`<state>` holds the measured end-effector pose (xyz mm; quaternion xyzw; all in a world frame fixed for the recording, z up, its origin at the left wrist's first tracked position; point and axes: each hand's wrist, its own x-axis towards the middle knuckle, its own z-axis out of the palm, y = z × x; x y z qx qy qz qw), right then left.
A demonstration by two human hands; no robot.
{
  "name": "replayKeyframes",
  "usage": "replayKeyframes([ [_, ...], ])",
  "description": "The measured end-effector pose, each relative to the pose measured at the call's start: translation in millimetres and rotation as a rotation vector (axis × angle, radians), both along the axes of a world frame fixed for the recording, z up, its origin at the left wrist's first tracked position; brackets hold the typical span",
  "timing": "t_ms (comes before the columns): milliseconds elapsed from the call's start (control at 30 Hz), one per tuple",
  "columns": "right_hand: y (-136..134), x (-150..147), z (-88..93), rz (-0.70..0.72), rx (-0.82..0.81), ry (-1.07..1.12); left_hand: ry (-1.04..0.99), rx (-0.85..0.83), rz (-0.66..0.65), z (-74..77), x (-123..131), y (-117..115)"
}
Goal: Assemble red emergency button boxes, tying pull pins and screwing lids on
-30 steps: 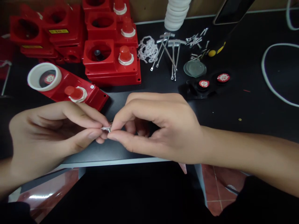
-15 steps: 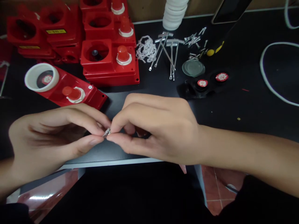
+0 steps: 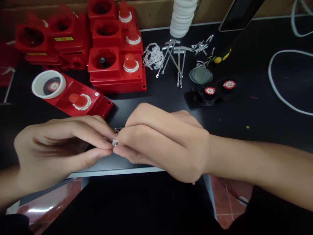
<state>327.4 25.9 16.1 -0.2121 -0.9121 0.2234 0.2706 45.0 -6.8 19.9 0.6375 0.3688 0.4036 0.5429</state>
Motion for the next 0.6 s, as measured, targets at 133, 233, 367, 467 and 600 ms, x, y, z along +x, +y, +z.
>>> replayKeyframes([
  [133,0.8,-0.7,-0.2,0.013,0.008,-0.001,0.009,0.061,-0.008,-1.0,-1.6,1.0],
  [233,1.5,-0.6,-1.3,0.039,-0.005,0.015,0.058,0.154,-0.012,-1.8,-3.4,1.7],
  [367,2.0,1.3,0.8,0.055,0.066,-0.027,0.164,0.271,-0.024,0.9,-5.6,0.1],
  [467,2.3,2.4,2.4,0.096,0.112,-0.073,0.198,0.318,-0.020,4.8,-6.1,-2.5],
  [600,-2.6,4.3,-2.0,0.062,0.164,-0.091,0.226,0.338,-0.027,5.2,-6.3,-5.3],
])
